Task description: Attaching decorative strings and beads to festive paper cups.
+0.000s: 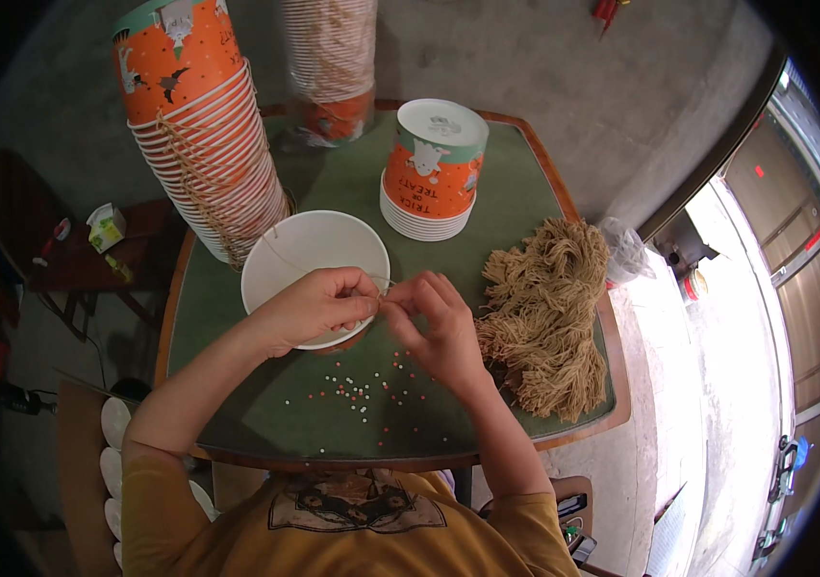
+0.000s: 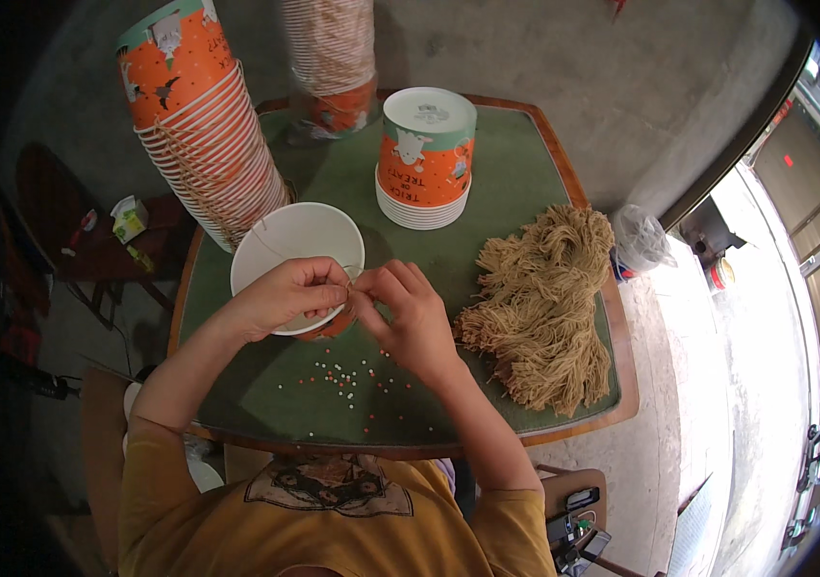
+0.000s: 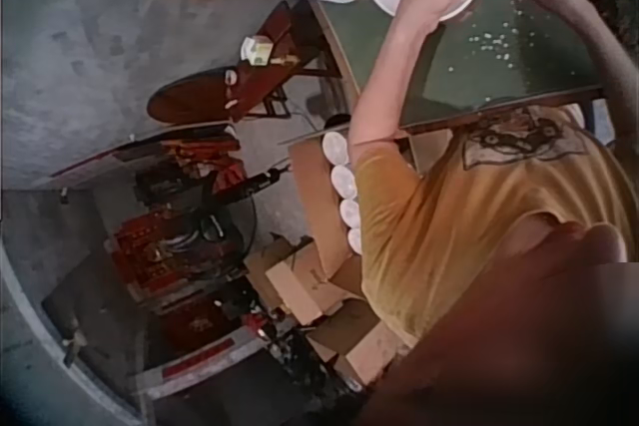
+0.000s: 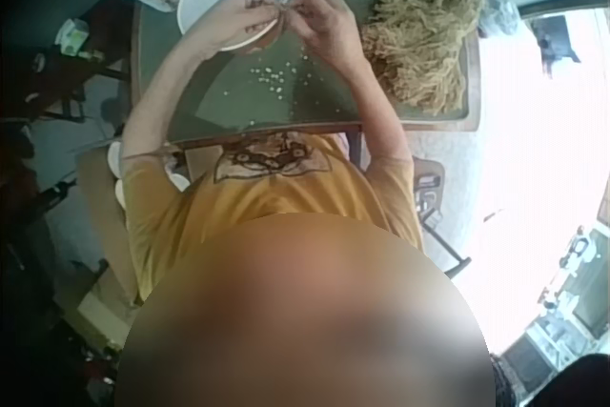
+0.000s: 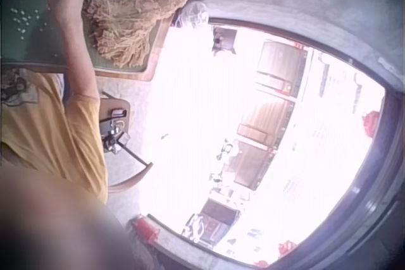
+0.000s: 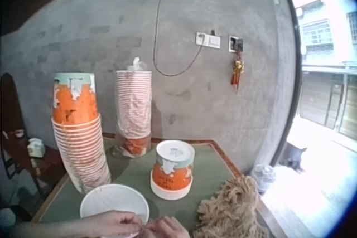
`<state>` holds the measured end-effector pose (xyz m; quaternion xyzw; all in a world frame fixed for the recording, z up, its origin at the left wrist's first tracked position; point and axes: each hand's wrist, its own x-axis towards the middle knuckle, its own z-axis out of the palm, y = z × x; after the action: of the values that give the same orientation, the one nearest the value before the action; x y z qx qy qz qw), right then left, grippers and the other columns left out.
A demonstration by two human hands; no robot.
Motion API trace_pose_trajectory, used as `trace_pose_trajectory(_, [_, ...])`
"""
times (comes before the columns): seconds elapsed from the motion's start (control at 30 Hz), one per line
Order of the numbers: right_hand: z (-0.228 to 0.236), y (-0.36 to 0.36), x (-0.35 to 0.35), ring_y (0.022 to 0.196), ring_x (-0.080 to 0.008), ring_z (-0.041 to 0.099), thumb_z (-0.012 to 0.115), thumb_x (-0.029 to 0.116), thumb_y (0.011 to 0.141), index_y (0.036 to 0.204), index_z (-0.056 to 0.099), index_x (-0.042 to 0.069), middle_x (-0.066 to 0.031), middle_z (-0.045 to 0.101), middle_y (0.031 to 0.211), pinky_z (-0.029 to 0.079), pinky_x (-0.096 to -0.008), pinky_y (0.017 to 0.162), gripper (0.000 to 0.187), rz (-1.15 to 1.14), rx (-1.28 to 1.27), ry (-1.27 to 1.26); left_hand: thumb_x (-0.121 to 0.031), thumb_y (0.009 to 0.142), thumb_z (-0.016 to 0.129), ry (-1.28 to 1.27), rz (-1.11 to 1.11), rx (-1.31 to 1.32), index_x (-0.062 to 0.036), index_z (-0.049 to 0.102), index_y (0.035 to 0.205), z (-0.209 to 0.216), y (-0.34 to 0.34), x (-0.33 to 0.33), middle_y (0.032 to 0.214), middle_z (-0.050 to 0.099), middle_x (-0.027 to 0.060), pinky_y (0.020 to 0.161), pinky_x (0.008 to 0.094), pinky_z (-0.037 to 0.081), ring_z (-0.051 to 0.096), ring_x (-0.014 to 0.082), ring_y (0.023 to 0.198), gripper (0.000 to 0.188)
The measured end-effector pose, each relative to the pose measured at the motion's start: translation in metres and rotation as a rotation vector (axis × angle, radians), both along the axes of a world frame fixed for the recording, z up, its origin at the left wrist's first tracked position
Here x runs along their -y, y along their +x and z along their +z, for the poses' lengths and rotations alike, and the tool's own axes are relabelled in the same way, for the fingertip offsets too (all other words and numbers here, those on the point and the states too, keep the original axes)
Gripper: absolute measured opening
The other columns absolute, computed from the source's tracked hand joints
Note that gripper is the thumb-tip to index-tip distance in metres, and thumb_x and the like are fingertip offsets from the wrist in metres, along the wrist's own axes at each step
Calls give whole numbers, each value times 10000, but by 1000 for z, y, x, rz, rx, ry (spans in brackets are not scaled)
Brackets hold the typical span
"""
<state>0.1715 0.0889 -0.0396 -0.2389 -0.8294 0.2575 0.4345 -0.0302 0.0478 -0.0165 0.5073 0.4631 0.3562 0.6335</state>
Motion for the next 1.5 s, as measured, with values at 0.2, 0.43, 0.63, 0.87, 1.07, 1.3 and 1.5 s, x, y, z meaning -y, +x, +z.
trace_pose_trajectory(0.2, [-2,-1,0,709,-200,569,684,-27,771,851,604,34,-51,612,826,488,-319,646,128,-20,3,20,-108,947,564,168,-36,-161,-47,554,964,2,-2,-3,814,551,-15,607,221,443,539,74,691,64])
trace_pose_trajectory(0.43, [-5,-1,6,721,-143,571,676,7,807,871,599,28,-33,614,830,480,-283,656,102,-2,-48,-159,-96,931,588,236,-83,-224,-42,530,938,6,1,0,783,527,-16,598,224,428,517,63,683,79])
trace_pose_trajectory(0.63, [-7,1,6,755,-29,507,633,84,907,910,589,30,46,576,834,425,-205,680,70,111,-200,-685,-93,925,608,222,-37,-205,-39,504,906,5,7,4,736,515,-9,494,235,391,502,69,577,119])
trace_pose_trajectory(0.87, [-10,-1,4,719,-32,516,642,80,899,902,589,46,36,578,780,431,-202,649,63,134,-274,-640,-112,925,597,200,23,-113,-53,545,886,0,8,-2,739,522,-16,556,216,407,520,51,659,88])
trace_pose_trajectory(1.07, [-17,-11,13,694,-206,573,718,15,753,895,610,99,-38,608,834,491,-314,625,197,-61,-122,49,-115,920,586,-77,34,124,-55,587,918,1,-1,-7,789,563,-8,584,198,417,516,59,661,60])
trace_pose_trajectory(1.3, [-8,-14,24,718,-234,575,736,-27,710,901,636,103,-32,618,821,495,-339,650,251,-156,-16,196,-102,940,572,-187,60,201,-47,582,976,3,-5,-1,872,579,7,636,204,464,552,70,717,66])
trace_pose_trajectory(1.5, [-10,-6,19,703,-246,570,729,29,739,963,634,106,-39,587,807,495,-348,618,255,-152,23,214,-53,934,588,-145,96,208,-31,553,1035,10,-5,4,946,591,33,735,228,486,579,102,803,109])
